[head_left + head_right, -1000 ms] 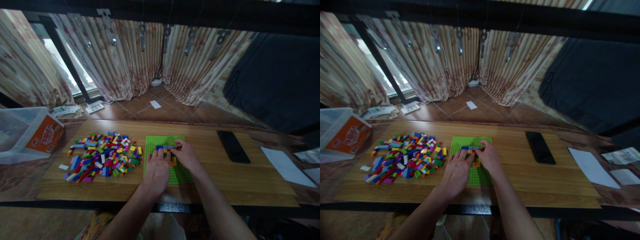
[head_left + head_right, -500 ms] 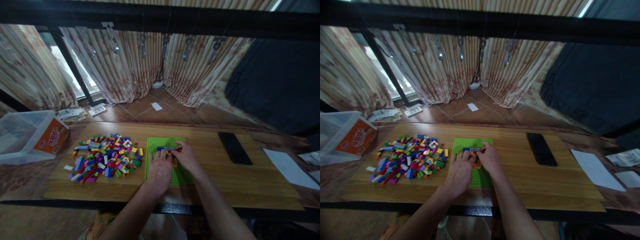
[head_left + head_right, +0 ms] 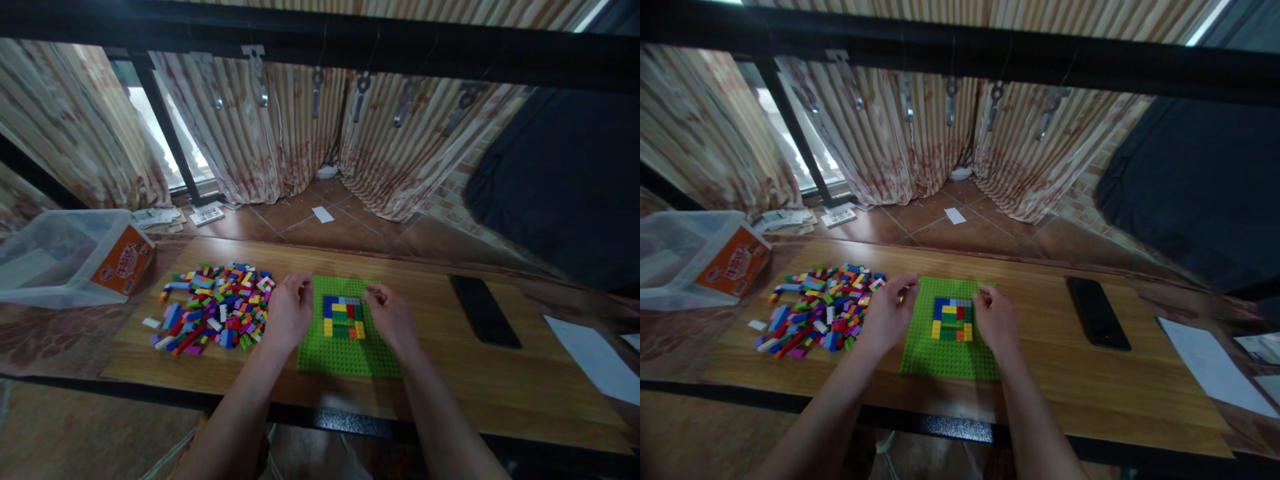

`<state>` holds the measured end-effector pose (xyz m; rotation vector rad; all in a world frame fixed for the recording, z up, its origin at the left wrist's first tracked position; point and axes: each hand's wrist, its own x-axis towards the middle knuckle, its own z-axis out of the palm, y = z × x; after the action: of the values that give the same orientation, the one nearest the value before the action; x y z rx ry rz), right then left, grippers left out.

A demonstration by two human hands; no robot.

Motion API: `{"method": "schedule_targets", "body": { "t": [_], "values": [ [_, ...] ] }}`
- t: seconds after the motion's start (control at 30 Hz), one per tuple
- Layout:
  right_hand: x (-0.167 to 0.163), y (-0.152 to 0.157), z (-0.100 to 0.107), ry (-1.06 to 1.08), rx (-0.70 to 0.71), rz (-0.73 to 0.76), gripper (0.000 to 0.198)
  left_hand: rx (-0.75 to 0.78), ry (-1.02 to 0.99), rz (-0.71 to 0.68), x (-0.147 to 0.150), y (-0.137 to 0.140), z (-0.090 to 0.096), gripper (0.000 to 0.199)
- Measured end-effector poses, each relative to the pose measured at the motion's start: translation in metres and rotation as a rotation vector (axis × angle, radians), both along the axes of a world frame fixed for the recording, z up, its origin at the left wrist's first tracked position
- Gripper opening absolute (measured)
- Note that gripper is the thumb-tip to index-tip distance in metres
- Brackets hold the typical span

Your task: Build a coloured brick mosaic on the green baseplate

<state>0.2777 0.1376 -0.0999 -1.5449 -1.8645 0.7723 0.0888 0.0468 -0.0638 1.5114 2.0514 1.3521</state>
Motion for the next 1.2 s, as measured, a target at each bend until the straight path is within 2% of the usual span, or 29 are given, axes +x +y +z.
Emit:
{"method": "schedule_targets", "body": {
  "t": [0.13, 0.4, 0.5, 0.7, 0.8, 0.93, 1.2],
  "values": [
    [-0.003, -0.003, 0.005, 0.043, 0.052, -0.033, 0.035, 0.122, -0.191, 0.129, -0.020, -0.002, 0.004, 0.020],
    [-0.019, -0.019, 0.013, 0.165, 0.136, 0.038, 0.031, 0.354, -0.564, 0.388, -0.058, -0.011, 0.026, 0.020],
    [-0.032, -0.035, 0.017, 0.170, 0.157, 0.122, 0.028, 0.421, -0.737, 0.397, -0.068, -0.015, 0.029, 0.024],
    [-0.063, -0.076, 0.015, 0.036, 0.227, 0.502, 0.018, 0.452, -1.027, 0.367, -0.077, -0.020, 0.033, 0.024],
    [-0.075, -0.089, 0.009, -0.046, 0.254, 0.622, 0.019, 0.452, -1.090, 0.348, -0.077, -0.023, 0.035, 0.023],
    [-0.085, -0.095, 0.001, -0.110, 0.282, 0.669, 0.021, 0.446, -1.120, 0.335, -0.077, -0.025, 0.038, 0.025],
    [-0.097, -0.095, -0.006, -0.139, 0.286, 0.655, 0.022, 0.419, -1.146, 0.330, -0.078, -0.026, 0.038, 0.026]
  ]
}}
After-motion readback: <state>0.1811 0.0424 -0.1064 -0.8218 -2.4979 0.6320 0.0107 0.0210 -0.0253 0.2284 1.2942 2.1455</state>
